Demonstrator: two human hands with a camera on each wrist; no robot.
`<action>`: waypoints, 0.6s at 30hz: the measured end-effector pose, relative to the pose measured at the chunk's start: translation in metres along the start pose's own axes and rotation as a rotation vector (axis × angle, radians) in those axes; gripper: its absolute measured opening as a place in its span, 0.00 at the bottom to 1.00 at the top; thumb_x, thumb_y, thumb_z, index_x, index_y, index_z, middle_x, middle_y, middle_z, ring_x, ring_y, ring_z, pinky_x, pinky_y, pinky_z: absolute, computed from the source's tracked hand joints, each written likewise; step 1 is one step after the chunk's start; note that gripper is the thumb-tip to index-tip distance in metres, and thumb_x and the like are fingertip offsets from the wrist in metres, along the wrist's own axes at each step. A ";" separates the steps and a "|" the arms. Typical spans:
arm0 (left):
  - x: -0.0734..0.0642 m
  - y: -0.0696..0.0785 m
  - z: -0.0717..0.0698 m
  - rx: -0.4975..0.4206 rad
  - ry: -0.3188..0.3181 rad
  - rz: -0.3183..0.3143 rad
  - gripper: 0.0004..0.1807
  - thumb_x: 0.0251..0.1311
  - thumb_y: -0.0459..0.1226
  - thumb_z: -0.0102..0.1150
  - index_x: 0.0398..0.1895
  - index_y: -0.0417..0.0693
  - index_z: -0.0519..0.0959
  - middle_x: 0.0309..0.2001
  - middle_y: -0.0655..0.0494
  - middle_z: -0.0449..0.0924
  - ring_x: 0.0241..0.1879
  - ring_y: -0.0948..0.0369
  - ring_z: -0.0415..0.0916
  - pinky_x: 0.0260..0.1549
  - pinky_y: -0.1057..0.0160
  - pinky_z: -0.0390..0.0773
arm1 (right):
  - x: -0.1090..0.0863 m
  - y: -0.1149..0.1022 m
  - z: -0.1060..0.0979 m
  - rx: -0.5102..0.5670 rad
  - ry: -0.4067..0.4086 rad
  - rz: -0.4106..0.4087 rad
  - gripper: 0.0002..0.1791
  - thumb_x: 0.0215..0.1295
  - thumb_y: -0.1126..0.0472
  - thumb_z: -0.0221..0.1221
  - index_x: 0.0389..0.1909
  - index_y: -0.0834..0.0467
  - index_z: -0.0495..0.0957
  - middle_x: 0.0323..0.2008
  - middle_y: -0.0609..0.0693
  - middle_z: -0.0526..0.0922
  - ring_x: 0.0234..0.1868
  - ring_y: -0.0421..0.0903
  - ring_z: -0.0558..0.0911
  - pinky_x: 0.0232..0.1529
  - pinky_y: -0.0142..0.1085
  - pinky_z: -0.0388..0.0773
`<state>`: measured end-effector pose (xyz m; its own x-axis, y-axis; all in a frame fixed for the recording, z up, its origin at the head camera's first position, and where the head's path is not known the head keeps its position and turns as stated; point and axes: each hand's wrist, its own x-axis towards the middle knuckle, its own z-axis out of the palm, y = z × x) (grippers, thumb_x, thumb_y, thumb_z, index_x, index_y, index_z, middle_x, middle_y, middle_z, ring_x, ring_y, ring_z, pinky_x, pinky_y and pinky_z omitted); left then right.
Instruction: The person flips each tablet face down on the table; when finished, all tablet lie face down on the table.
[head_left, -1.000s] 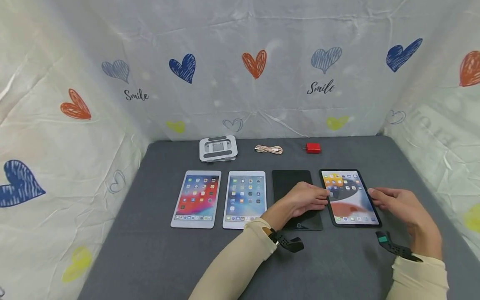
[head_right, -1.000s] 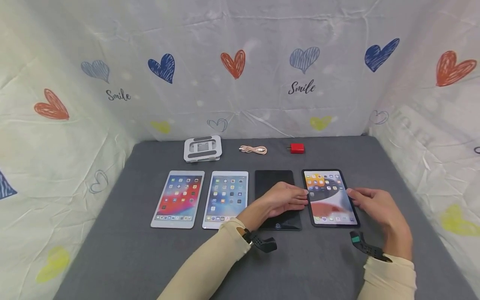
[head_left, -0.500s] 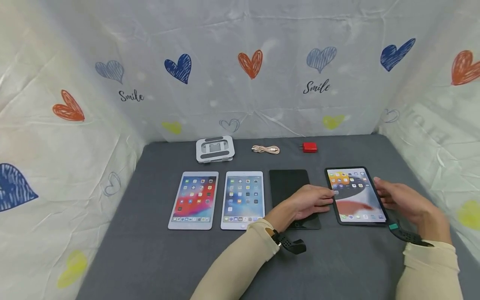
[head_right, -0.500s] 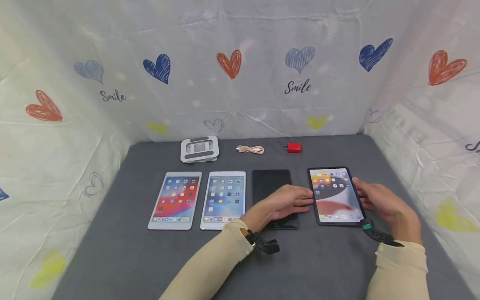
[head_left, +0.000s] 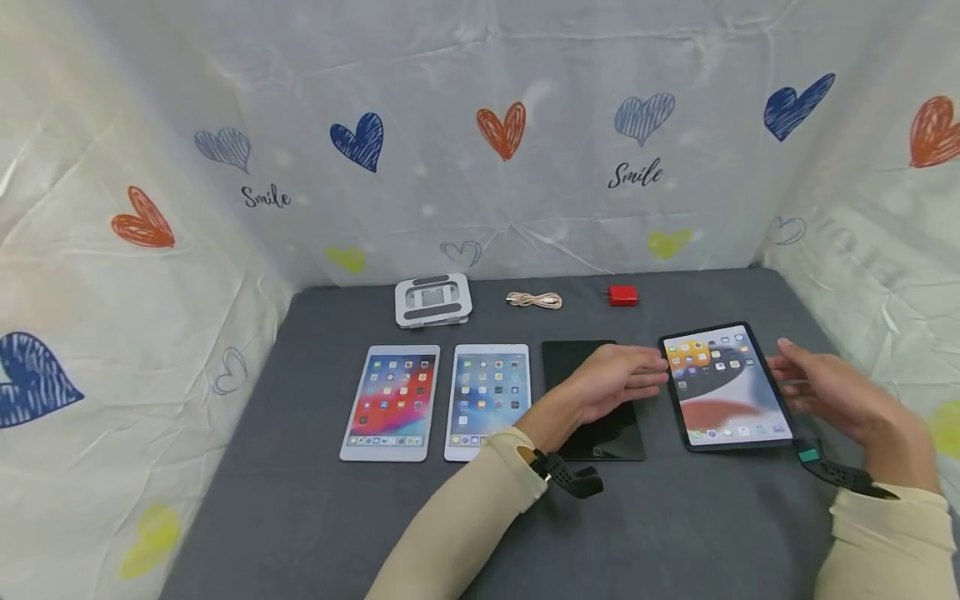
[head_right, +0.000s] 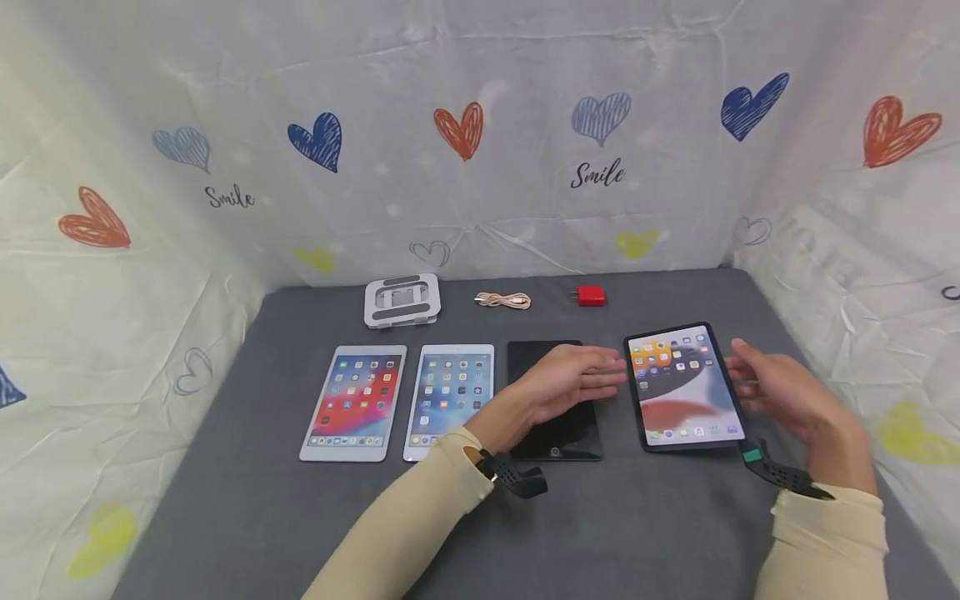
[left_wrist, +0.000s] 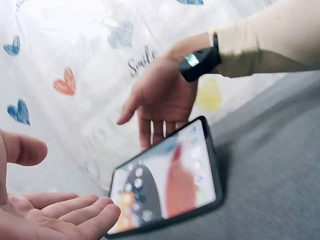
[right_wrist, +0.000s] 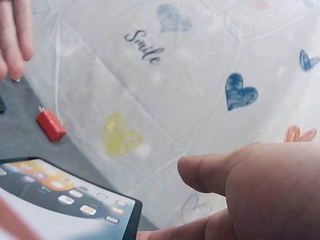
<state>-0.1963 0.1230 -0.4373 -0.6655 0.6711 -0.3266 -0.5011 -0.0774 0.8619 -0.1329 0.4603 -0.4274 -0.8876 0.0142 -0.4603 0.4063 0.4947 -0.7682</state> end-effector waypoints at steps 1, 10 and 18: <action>-0.001 0.005 0.001 -0.006 -0.008 0.006 0.23 0.83 0.37 0.58 0.74 0.35 0.76 0.69 0.43 0.84 0.73 0.48 0.79 0.73 0.48 0.79 | -0.003 -0.003 0.001 -0.010 0.008 -0.003 0.46 0.91 0.40 0.28 0.77 0.83 0.52 0.57 0.55 0.79 0.44 0.29 0.79 0.44 0.30 0.86; -0.004 0.037 0.010 -0.044 -0.097 0.011 0.21 0.84 0.36 0.56 0.72 0.36 0.78 0.66 0.44 0.86 0.75 0.43 0.76 0.74 0.49 0.77 | -0.021 -0.031 0.013 -0.095 0.053 -0.110 0.46 0.92 0.42 0.29 0.77 0.85 0.52 0.66 0.74 0.70 0.44 0.23 0.76 0.43 0.25 0.85; -0.005 0.053 0.016 -0.048 -0.117 0.032 0.21 0.84 0.37 0.57 0.73 0.38 0.78 0.69 0.44 0.84 0.75 0.44 0.77 0.75 0.47 0.76 | -0.028 -0.057 0.030 -0.117 0.124 -0.153 0.45 0.91 0.41 0.32 0.75 0.84 0.57 0.70 0.80 0.67 0.44 0.22 0.76 0.42 0.24 0.85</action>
<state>-0.2108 0.1274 -0.3833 -0.6141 0.7489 -0.2491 -0.5082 -0.1337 0.8508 -0.1243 0.4056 -0.3839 -0.9598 0.0346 -0.2786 0.2435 0.5965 -0.7648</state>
